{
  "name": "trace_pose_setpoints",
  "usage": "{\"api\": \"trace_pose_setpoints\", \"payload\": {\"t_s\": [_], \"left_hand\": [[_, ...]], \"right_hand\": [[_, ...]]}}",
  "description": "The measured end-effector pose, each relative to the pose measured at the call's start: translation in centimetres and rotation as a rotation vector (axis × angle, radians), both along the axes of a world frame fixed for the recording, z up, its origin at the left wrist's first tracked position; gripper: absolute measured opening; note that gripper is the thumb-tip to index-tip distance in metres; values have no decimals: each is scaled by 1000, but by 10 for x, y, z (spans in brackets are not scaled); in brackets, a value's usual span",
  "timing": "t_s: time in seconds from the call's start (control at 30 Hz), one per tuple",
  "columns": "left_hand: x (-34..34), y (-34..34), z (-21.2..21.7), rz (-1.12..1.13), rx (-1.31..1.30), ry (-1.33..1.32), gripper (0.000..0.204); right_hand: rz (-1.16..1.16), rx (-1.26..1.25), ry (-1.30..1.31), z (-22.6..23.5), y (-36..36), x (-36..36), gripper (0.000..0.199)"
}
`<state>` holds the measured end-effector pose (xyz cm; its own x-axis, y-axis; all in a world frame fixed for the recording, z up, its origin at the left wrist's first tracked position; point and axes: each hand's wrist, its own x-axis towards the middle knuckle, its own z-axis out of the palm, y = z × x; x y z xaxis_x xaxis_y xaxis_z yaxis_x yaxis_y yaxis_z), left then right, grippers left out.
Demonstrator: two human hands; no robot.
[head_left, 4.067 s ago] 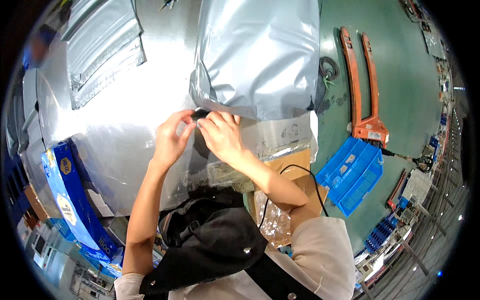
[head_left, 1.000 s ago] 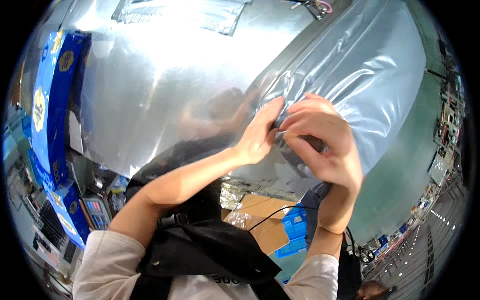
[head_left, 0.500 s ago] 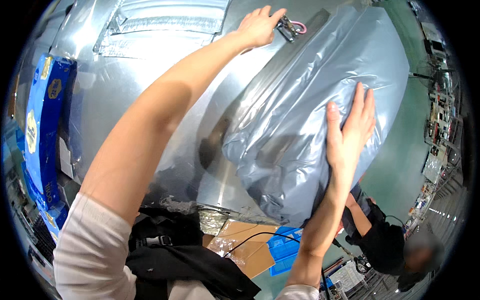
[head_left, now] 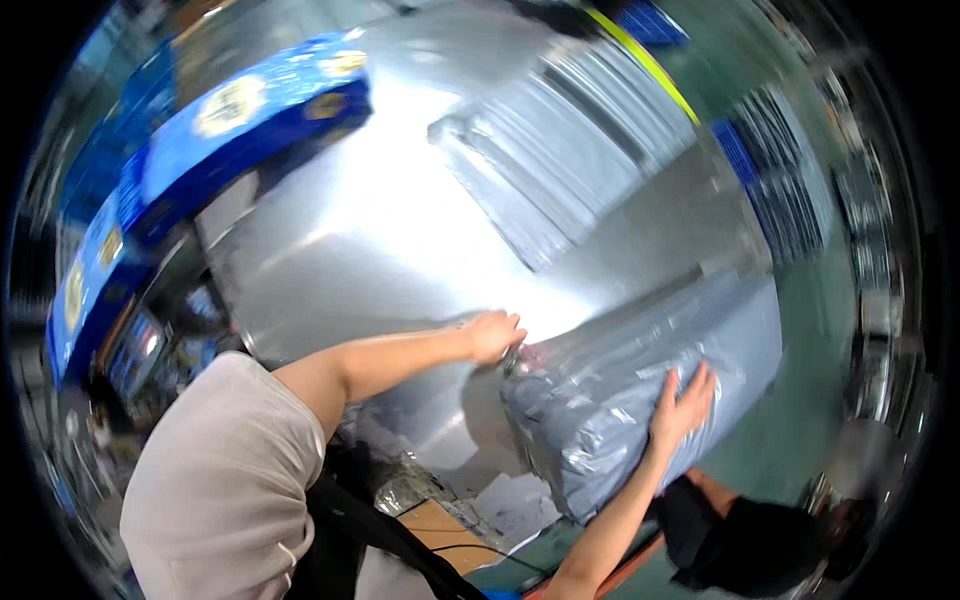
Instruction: The person places individual packs of sanitary pads into grey plastic shipping bags, removes the adhesive liners to seal the bags, and then stacks the completed packages onto a pile.
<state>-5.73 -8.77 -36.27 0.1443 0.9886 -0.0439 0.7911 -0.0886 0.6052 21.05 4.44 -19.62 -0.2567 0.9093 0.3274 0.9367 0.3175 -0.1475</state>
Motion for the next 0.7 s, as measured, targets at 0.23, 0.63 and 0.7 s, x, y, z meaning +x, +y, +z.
{"api": "trace_pose_setpoints", "payload": {"t_s": [0.23, 0.63, 0.7], "left_hand": [[-116, -328, 40, 430, 19, -406, 7], [-111, -761, -37, 2283, 168, -1534, 12], [-64, -830, -62, 2619, 335, -1831, 15]], "right_hand": [[124, 21, -184, -6, -5, 33, 48], [0, -298, -237, 13, -255, -49, 67], [-8, -365, -299, -34, -238, -65, 60]]}}
